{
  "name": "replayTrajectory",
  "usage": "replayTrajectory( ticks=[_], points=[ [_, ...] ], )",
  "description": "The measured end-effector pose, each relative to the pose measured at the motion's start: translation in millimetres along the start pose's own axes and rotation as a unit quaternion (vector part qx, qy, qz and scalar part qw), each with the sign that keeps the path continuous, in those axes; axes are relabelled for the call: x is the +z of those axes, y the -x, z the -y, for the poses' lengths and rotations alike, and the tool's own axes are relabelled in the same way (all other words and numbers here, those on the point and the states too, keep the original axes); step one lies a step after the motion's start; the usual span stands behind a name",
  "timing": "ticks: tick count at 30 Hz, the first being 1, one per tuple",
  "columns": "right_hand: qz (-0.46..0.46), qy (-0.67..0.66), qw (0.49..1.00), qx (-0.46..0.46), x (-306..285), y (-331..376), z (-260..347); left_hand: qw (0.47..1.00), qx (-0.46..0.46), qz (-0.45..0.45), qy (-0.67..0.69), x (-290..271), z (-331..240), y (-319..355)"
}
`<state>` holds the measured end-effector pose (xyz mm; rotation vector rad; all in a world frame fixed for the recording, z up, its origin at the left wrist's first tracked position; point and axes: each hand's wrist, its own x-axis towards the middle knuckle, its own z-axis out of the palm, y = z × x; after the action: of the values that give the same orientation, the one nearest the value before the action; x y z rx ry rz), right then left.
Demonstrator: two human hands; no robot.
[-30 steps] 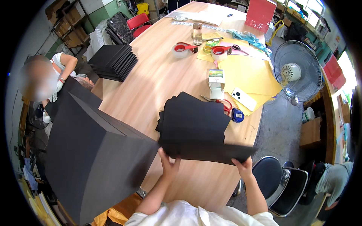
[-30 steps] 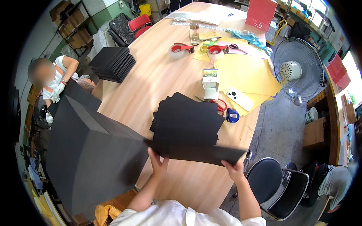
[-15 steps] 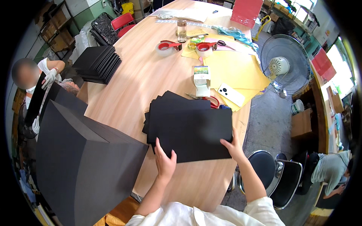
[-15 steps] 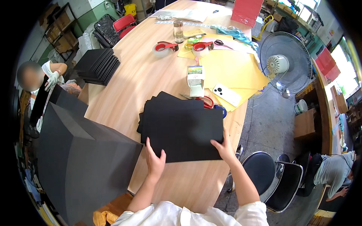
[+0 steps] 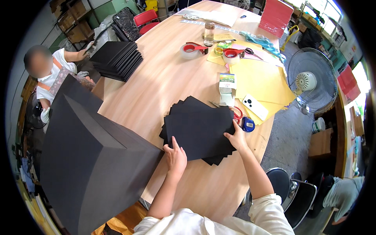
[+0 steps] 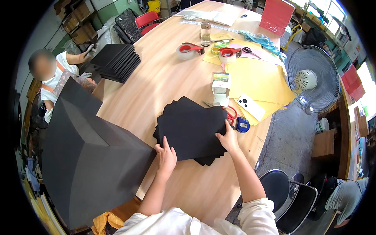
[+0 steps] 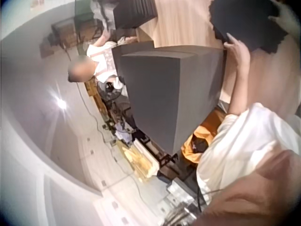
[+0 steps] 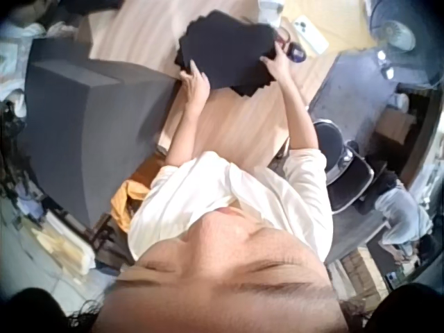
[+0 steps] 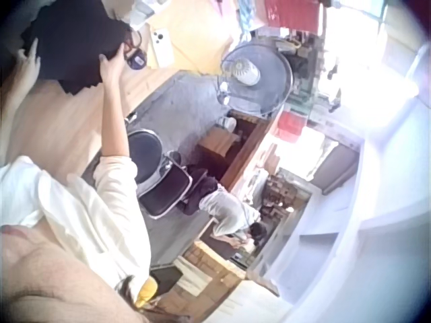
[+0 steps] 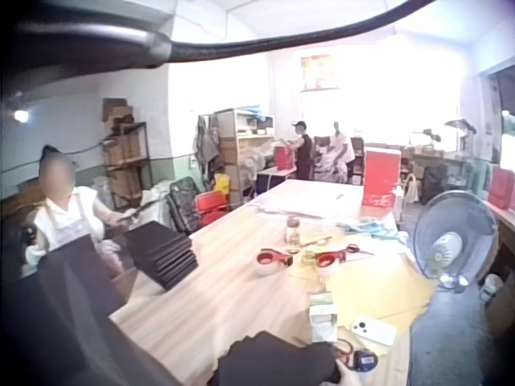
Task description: The person repeatedly picks up a black rectangular sheet from a pile on the table and places it onto a growing stack. The person aligns the sheets by hand to maintain a neat pile. The task is performed continuously throughout the clip.
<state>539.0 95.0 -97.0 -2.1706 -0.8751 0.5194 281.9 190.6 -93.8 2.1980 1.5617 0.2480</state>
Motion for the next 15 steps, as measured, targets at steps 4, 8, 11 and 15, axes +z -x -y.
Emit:
replayTrajectory(
  ticks=[4, 8, 11, 15],
  points=[
    [-0.040, 0.131, 0.989, 0.048, 6, 9, 16, 0.994, 0.020, -0.041, -0.098, 5, 4, 4],
    [-0.113, 0.225, 0.966, 0.058, 19, 21, 29, 0.982, 0.127, -0.091, -0.108, -16, 2, 32],
    [-0.162, 0.299, 0.938, 0.068, 25, 29, 51, 0.947, 0.298, -0.105, 0.062, -61, 2, 76],
    [-0.265, 0.054, 0.918, -0.291, 1, 57, 154, 0.848, 0.459, -0.237, 0.116, -125, 53, 162]
  ],
)
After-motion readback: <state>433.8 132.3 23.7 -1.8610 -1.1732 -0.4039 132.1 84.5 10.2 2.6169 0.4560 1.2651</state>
